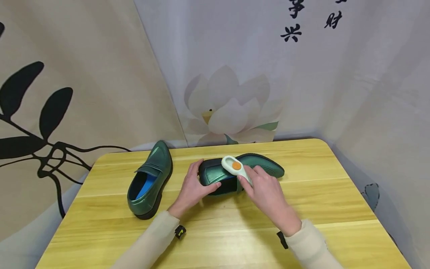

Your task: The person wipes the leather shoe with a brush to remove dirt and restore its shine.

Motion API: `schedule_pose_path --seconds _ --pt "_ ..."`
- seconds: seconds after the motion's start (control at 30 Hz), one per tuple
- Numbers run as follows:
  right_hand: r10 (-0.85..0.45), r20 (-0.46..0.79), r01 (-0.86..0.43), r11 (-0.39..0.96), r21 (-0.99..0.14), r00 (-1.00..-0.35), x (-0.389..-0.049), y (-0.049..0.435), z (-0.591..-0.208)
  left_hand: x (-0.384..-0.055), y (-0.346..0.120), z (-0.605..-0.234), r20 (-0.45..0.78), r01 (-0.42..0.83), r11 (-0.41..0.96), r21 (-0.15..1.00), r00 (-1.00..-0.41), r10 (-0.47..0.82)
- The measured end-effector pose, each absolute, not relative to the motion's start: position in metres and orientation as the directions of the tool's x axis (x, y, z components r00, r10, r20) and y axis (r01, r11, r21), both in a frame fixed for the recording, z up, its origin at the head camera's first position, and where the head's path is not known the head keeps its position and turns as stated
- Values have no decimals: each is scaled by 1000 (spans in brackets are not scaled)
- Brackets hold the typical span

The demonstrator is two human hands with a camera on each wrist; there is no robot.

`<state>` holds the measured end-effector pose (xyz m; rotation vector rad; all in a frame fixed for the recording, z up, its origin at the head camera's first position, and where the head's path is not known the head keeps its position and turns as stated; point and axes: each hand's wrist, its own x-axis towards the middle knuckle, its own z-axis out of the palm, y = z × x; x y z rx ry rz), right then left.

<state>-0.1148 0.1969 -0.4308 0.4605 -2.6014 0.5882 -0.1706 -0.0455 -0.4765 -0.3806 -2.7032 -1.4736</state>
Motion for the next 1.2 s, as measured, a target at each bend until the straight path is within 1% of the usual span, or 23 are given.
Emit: schedule_pose_path --seconds 0.17,0.23,0.3,0.43,0.53,0.63,0.83,0.9,1.07,1.13,1.2 --pt "-298 487 -479 823 -304 -821 -107 177 -430 -170 -43 -476 186 265 499 825 -961 203" --pt "-312 479 -485 822 -297 -821 -106 175 -428 -169 -43 -476 190 272 500 822 -959 208" --pt "-303 466 -470 831 -296 -831 -106 179 -426 -169 -43 -475 188 270 501 822 -960 209" --pt "-229 450 -392 865 -312 -863 -109 196 -422 -169 -43 -475 182 265 509 819 -961 207" --pt "-198 446 -363 874 -323 -873 -111 204 -422 -169 -44 -476 191 272 513 814 -960 207" --pt "-226 452 -394 861 -321 -863 -110 199 -422 -168 -45 -476 216 300 505 809 -952 218" --pt "-330 459 -491 821 -291 -825 -102 175 -423 -167 -45 -477 260 355 489 797 -932 253" --pt "-329 451 -482 829 -283 -830 -101 174 -423 -166 -45 -477 265 363 495 789 -929 260" --pt "-270 446 -423 859 -288 -853 -105 187 -422 -166 -46 -476 273 378 518 768 -924 270" --pt "-275 443 -427 856 -291 -853 -109 191 -421 -167 -46 -476 280 391 524 756 -918 281" --pt "-307 440 -451 850 -271 -844 -113 191 -420 -168 -47 -476 296 416 534 736 -907 299"
